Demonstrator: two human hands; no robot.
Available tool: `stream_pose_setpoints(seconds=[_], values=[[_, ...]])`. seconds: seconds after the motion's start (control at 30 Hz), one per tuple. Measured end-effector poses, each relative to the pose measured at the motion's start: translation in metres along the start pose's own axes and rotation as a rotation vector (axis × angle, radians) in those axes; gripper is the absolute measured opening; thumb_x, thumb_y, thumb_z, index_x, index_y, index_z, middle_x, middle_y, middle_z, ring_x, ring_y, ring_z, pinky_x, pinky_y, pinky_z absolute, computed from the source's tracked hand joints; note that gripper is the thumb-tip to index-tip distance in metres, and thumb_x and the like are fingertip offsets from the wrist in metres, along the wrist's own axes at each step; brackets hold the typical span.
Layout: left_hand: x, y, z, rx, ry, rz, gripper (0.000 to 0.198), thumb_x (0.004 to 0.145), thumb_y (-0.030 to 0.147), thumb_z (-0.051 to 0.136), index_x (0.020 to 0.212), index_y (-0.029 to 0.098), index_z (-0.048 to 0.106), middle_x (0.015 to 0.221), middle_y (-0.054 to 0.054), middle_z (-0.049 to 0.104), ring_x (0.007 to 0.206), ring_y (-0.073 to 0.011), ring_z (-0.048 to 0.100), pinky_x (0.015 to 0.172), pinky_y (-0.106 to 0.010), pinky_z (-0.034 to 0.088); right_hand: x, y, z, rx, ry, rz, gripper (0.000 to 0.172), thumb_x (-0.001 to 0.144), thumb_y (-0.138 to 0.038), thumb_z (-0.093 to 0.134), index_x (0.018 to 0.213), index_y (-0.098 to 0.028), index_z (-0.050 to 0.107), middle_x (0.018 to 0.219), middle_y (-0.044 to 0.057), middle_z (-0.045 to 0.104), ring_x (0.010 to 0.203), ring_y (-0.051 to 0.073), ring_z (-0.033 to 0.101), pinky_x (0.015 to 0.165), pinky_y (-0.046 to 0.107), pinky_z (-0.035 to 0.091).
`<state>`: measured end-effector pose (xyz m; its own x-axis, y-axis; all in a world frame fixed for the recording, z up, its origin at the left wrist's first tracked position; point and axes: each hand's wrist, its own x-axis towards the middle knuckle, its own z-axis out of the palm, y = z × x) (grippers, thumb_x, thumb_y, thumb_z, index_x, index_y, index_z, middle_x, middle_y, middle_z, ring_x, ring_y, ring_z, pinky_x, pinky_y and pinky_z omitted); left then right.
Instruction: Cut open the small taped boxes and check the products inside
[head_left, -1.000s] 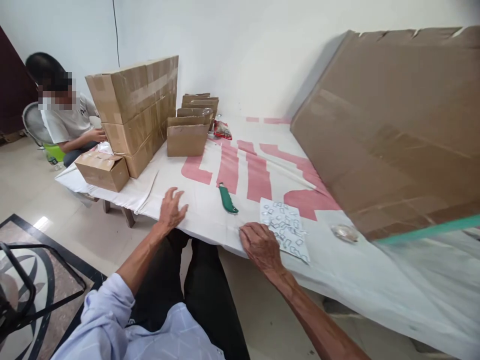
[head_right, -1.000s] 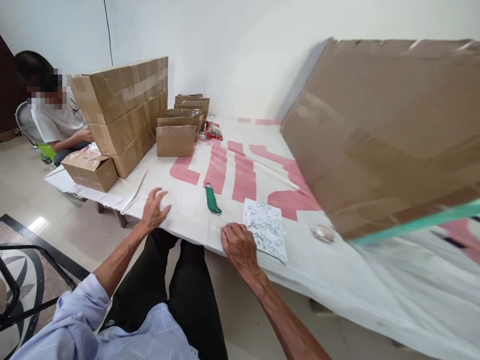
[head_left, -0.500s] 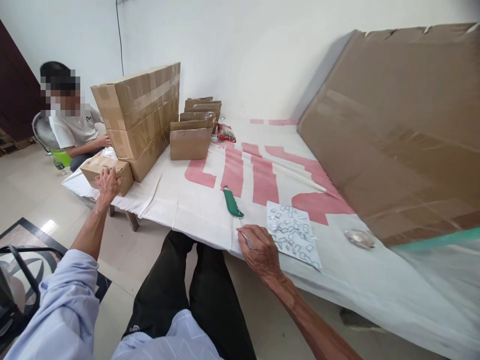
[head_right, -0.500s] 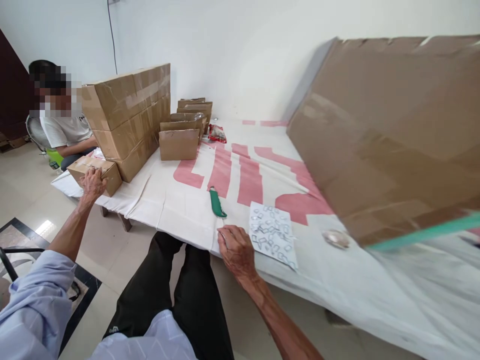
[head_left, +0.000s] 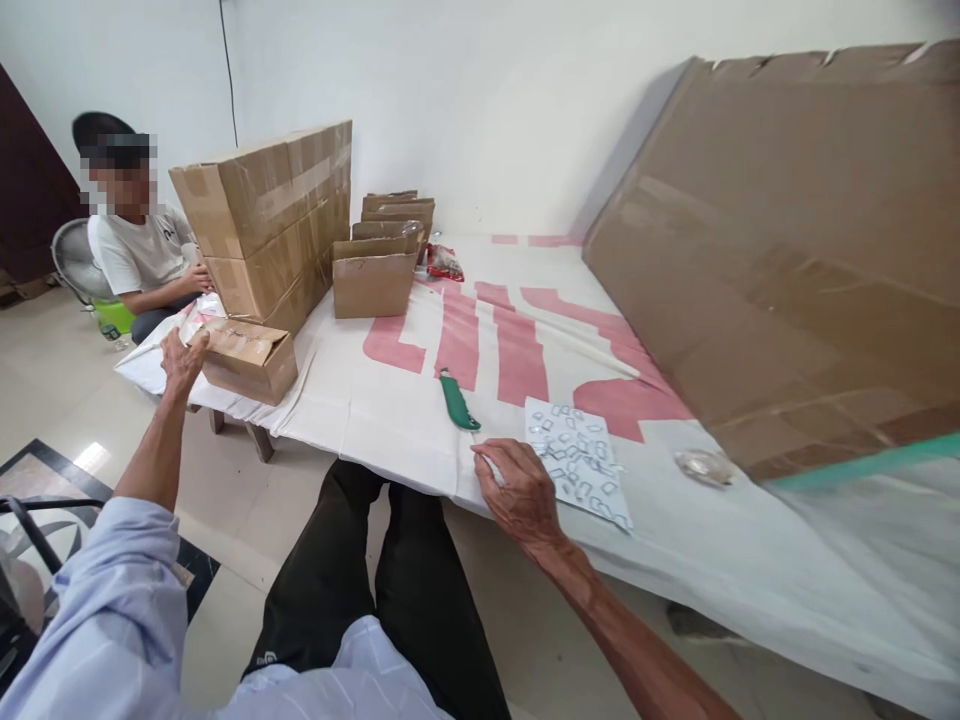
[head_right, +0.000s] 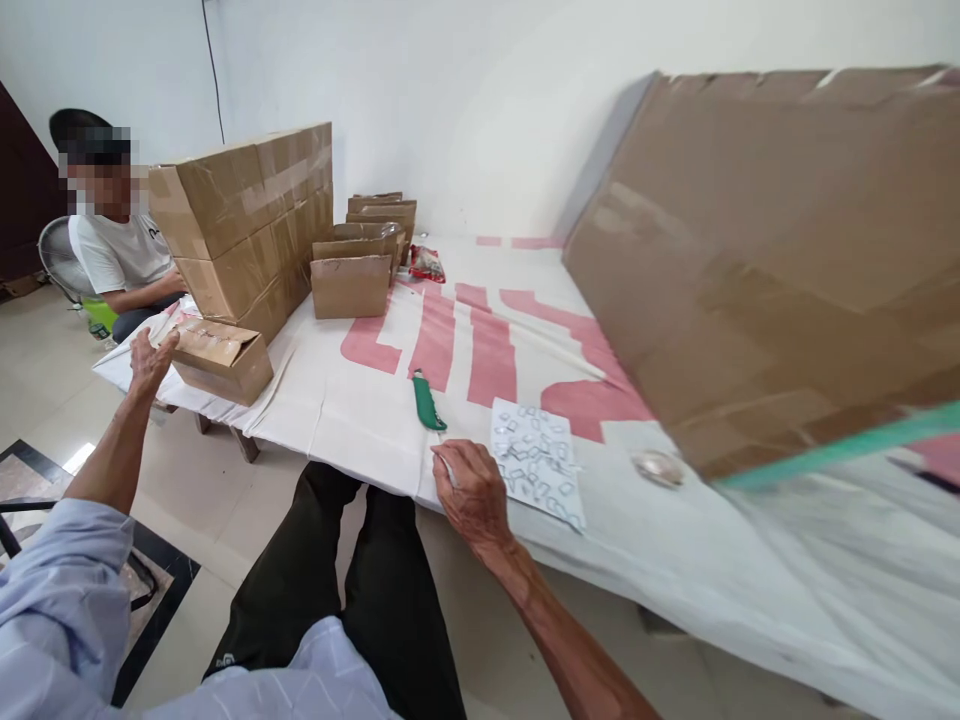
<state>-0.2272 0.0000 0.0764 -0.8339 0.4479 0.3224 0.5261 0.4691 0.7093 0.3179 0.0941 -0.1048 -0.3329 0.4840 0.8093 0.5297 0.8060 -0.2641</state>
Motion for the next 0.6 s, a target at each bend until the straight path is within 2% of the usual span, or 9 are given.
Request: stream_pose_setpoints(seconds=[0.07,0.13,0.27,0.4,0.47,0.53,0.6], values=[[0.008,-0.004,0.001,-0.041,-0.065,-0.03,0.076,0.082,0.049,0.078,0.143,0.007,0.062,0.149,-0.027,0.064,0.142,-0.0442,0.06,0.119,-0.056,0.049,0.0,0.0,-0.001,0.005,0.01,0.006,0.018,0.104,-0.017,0.058,0.1,-0.023,0.074,0.094,0.009,0.076,0.089,0.026,0.069,0.085,0.042,0.057],[0.003,-0.005,0.006,-0.08,-0.117,-0.028,0.071,0.078,0.052,0.078,0.133,0.009,0.066,0.133,-0.021,0.072,0.127,-0.0391,0.068,0.11,-0.05,0.056,-0.001,-0.002,0.001,0.015,0.014,0.024,0.018,0.103,-0.017,0.058,0.1,-0.023,0.074,0.094,0.008,0.076,0.089,0.026,0.069,0.085,0.042,0.058],[-0.043,-0.003,0.02,-0.137,-0.223,0.034,0.068,0.071,0.057,0.078,0.12,0.011,0.071,0.116,-0.014,0.076,0.115,-0.035,0.07,0.102,-0.045,0.059,0.005,-0.007,0.006,0.084,0.017,0.083,0.019,0.103,-0.021,0.057,0.099,-0.024,0.075,0.095,0.009,0.076,0.092,0.027,0.071,0.087,0.043,0.06],[-0.104,0.005,0.031,-0.197,-0.363,0.122,0.072,0.068,0.064,0.081,0.123,0.018,0.072,0.121,-0.01,0.078,0.117,-0.0338,0.071,0.103,-0.044,0.059,0.022,-0.019,0.009,0.26,-0.073,0.281,0.021,0.104,-0.033,0.058,0.105,-0.024,0.077,0.104,0.011,0.077,0.095,0.027,0.073,0.084,0.044,0.063],[-0.127,0.01,0.037,-0.244,-0.517,0.169,0.071,0.07,0.066,0.082,0.125,0.022,0.07,0.126,-0.011,0.077,0.12,-0.0351,0.072,0.1,-0.045,0.06,0.033,-0.027,0.01,0.39,-0.138,0.4,0.027,0.103,-0.041,0.06,0.115,-0.024,0.077,0.114,0.013,0.077,0.097,0.027,0.074,0.081,0.044,0.064],[-0.14,0.015,0.044,-0.31,-0.696,0.23,0.071,0.07,0.065,0.086,0.125,0.024,0.066,0.14,-0.014,0.073,0.133,-0.0384,0.068,0.1,-0.047,0.059,0.043,-0.036,0.009,0.517,-0.183,0.495,0.037,0.103,-0.05,0.06,0.126,-0.024,0.075,0.124,0.014,0.077,0.102,0.027,0.074,0.083,0.044,0.065],[-0.144,0.021,0.053,-0.377,-0.824,0.292,0.076,0.063,0.061,0.093,0.123,0.025,0.062,0.156,-0.017,0.063,0.148,-0.0409,0.058,0.105,-0.05,0.057,0.05,-0.042,0.009,0.609,-0.21,0.555,0.045,0.103,-0.056,0.061,0.132,-0.024,0.073,0.129,0.014,0.076,0.108,0.028,0.074,0.087,0.044,0.066]])
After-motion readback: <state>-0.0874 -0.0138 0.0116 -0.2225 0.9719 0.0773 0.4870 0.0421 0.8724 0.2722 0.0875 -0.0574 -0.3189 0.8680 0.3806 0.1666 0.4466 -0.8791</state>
